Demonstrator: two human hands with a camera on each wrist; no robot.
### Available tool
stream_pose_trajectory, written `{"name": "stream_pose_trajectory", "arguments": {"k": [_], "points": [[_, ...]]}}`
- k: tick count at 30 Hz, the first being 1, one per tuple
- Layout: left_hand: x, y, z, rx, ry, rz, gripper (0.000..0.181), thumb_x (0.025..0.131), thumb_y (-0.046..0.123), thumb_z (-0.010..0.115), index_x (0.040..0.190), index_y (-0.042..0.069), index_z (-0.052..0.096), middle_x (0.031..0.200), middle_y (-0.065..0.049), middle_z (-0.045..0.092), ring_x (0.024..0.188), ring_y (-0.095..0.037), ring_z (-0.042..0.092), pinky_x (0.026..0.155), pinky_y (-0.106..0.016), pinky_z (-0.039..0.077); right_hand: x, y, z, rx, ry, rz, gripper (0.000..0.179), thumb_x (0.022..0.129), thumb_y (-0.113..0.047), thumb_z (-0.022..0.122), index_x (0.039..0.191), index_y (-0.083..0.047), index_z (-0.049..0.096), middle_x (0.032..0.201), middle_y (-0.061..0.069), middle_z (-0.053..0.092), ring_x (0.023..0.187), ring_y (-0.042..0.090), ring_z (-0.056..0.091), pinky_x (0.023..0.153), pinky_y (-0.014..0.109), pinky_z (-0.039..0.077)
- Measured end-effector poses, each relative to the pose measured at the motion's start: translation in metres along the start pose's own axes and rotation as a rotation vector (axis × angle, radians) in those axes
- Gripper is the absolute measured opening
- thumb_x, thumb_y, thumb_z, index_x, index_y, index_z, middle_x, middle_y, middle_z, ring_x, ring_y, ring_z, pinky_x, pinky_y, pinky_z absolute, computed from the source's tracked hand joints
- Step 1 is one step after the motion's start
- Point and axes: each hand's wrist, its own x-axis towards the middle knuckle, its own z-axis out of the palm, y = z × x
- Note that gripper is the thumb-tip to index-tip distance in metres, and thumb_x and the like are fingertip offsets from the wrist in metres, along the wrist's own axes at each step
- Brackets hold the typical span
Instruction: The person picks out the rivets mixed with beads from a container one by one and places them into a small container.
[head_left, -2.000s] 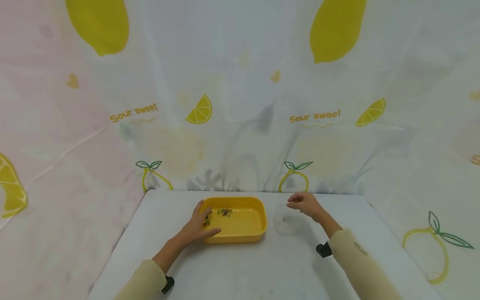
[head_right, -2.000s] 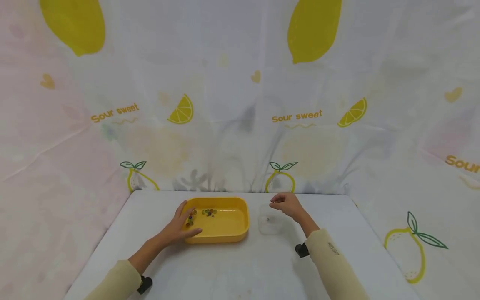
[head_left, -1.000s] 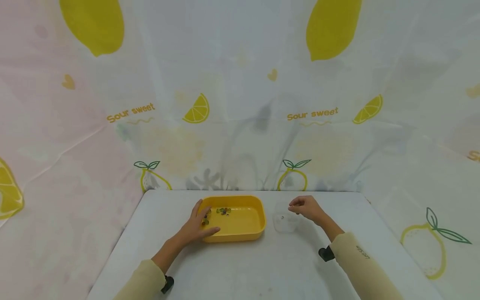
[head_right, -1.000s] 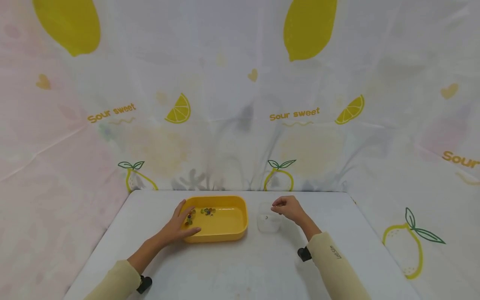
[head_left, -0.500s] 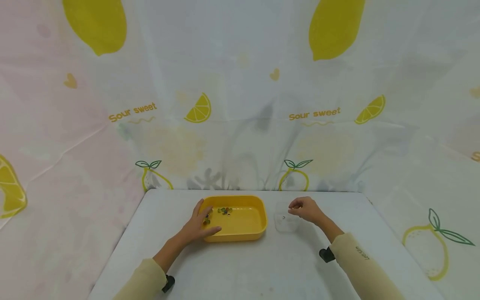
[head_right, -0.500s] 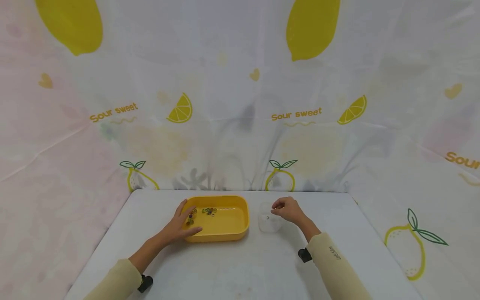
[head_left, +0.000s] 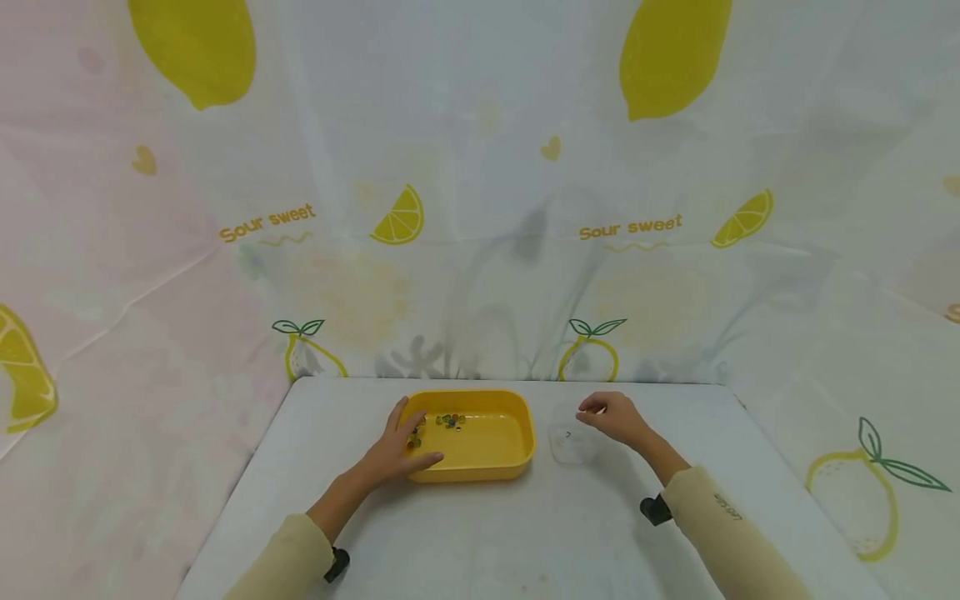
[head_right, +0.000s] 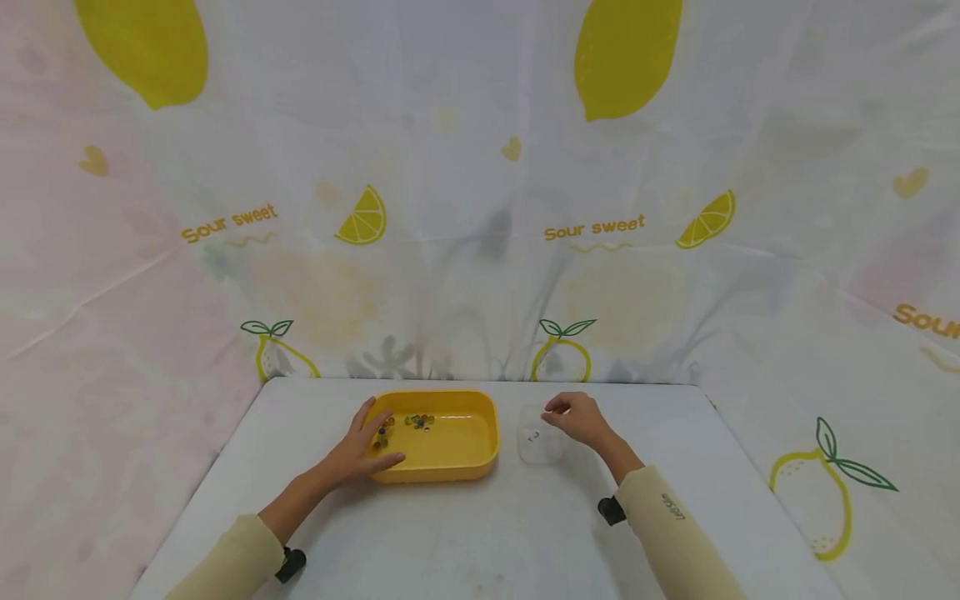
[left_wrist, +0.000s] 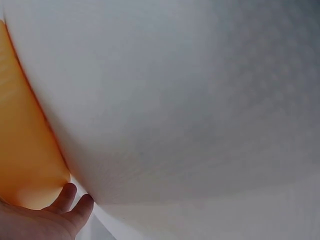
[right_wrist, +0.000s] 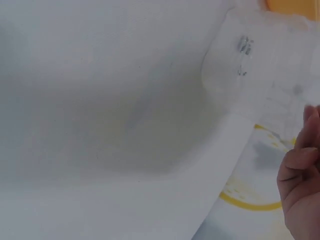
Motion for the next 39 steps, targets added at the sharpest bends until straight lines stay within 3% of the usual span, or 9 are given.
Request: {"name": "stream_pose_trajectory", "arguments": {"k": [6, 10, 13, 17, 24, 39], "points": [[0.000, 0.002, 0.001, 0.015, 0.004, 0.023, 0.091, 0.083, 0.056, 0.072, 0.153, 0.010, 0.035, 0.166, -0.017, -0.004, 0.142, -0.050, 0.031, 0.106, -0.065, 0.036, -0.012, 0.006, -0.008, -0.150, 0.150, -0.068, 0.044, 0.095, -0.034, 0.064, 0.122, 0.001, 0.064, 0.120, 0.020, 0.064, 0.096, 0.032, 0.065, 0.083, 0.047, 0.053], [0.000, 0.006, -0.003, 0.024, 0.004, 0.014, 0.092, 0.083, 0.056, 0.072, 0.153, 0.010, 0.035, 0.165, -0.017, -0.005, 0.142, -0.049, 0.032, 0.107, -0.065, 0.036, -0.019, 0.012, -0.011, -0.295, 0.192, -0.104, 0.065, 0.096, -0.045, 0.058, 0.143, -0.002, 0.047, 0.147, 0.028, 0.040, 0.122, 0.050, 0.051, 0.095, 0.067, 0.041], [0.002, 0.006, -0.005, 0.034, 0.002, 0.017, 0.093, 0.083, 0.058, 0.071, 0.154, 0.011, 0.035, 0.166, -0.016, -0.005, 0.140, -0.049, 0.034, 0.106, -0.065, 0.037, -0.023, 0.016, -0.011, -0.379, 0.177, -0.094, 0.070, 0.097, -0.049, 0.052, 0.152, -0.009, 0.036, 0.159, 0.029, 0.019, 0.132, 0.057, 0.037, 0.101, 0.073, 0.029], [0.004, 0.004, -0.006, 0.042, 0.004, 0.009, 0.093, 0.082, 0.060, 0.071, 0.154, 0.012, 0.035, 0.166, -0.015, -0.004, 0.140, -0.050, 0.035, 0.105, -0.065, 0.037, -0.026, 0.018, -0.011, -0.452, 0.138, -0.089, 0.071, 0.099, -0.050, 0.048, 0.157, -0.014, 0.027, 0.163, 0.027, 0.004, 0.138, 0.056, 0.028, 0.108, 0.071, 0.019], [0.002, 0.000, -0.003, 0.023, 0.000, 0.006, 0.096, 0.082, 0.058, 0.072, 0.155, 0.011, 0.032, 0.165, -0.018, -0.003, 0.142, -0.050, 0.030, 0.106, -0.066, 0.036, -0.024, 0.023, -0.013, -0.593, 0.148, -0.092, 0.071, 0.098, -0.052, 0.049, 0.156, -0.016, 0.030, 0.163, 0.025, 0.006, 0.140, 0.050, 0.028, 0.111, 0.068, 0.017], [0.002, 0.000, 0.000, 0.014, 0.002, -0.010, 0.095, 0.081, 0.058, 0.072, 0.155, 0.013, 0.033, 0.166, -0.015, -0.005, 0.145, -0.048, 0.026, 0.109, -0.065, 0.033, -0.016, 0.023, -0.011, -0.589, 0.148, -0.077, 0.076, 0.095, -0.054, 0.052, 0.156, -0.014, 0.028, 0.164, 0.025, 0.004, 0.141, 0.050, 0.025, 0.111, 0.070, 0.014]]}}
